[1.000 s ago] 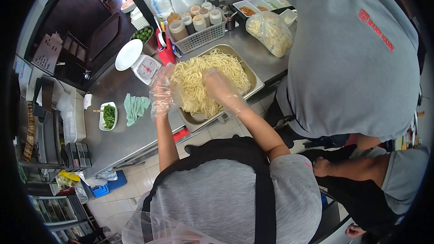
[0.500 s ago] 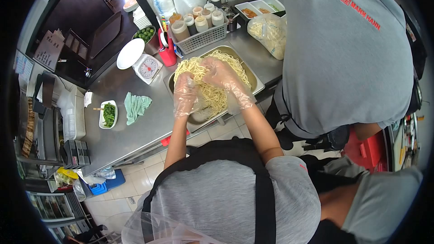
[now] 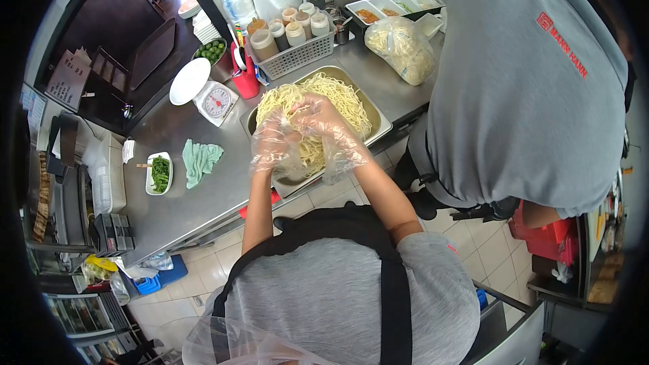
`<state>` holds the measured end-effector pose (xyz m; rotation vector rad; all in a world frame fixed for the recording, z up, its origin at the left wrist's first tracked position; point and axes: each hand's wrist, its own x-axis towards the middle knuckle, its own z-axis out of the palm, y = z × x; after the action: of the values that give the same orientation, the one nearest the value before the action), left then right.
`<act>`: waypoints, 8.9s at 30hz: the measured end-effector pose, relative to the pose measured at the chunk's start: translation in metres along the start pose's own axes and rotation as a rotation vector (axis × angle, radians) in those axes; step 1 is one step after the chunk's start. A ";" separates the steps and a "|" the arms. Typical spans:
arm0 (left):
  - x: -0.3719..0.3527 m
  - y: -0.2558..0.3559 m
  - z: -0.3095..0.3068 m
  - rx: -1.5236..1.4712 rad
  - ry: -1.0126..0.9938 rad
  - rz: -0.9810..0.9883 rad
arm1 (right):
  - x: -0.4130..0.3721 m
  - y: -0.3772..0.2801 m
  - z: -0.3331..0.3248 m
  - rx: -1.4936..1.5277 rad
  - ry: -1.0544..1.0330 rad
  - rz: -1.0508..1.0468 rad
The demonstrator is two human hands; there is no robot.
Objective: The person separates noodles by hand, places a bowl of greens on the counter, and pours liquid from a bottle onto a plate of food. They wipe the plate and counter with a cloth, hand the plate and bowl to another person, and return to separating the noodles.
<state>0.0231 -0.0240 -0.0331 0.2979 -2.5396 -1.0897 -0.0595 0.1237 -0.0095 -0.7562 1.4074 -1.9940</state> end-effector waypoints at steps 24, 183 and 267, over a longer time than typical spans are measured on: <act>0.007 -0.003 -0.018 -0.511 -0.028 0.008 | 0.003 0.004 -0.005 -0.134 0.037 0.052; 0.012 0.003 0.002 -0.204 0.051 0.076 | 0.016 -0.027 -0.015 -0.609 0.023 -0.033; 0.012 -0.020 -0.016 -0.176 0.145 0.004 | 0.001 -0.041 -0.028 -1.049 0.120 -0.132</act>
<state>0.0195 -0.0517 -0.0344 0.3131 -2.2999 -1.2336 -0.0867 0.1517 0.0214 -1.1689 2.5486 -1.2768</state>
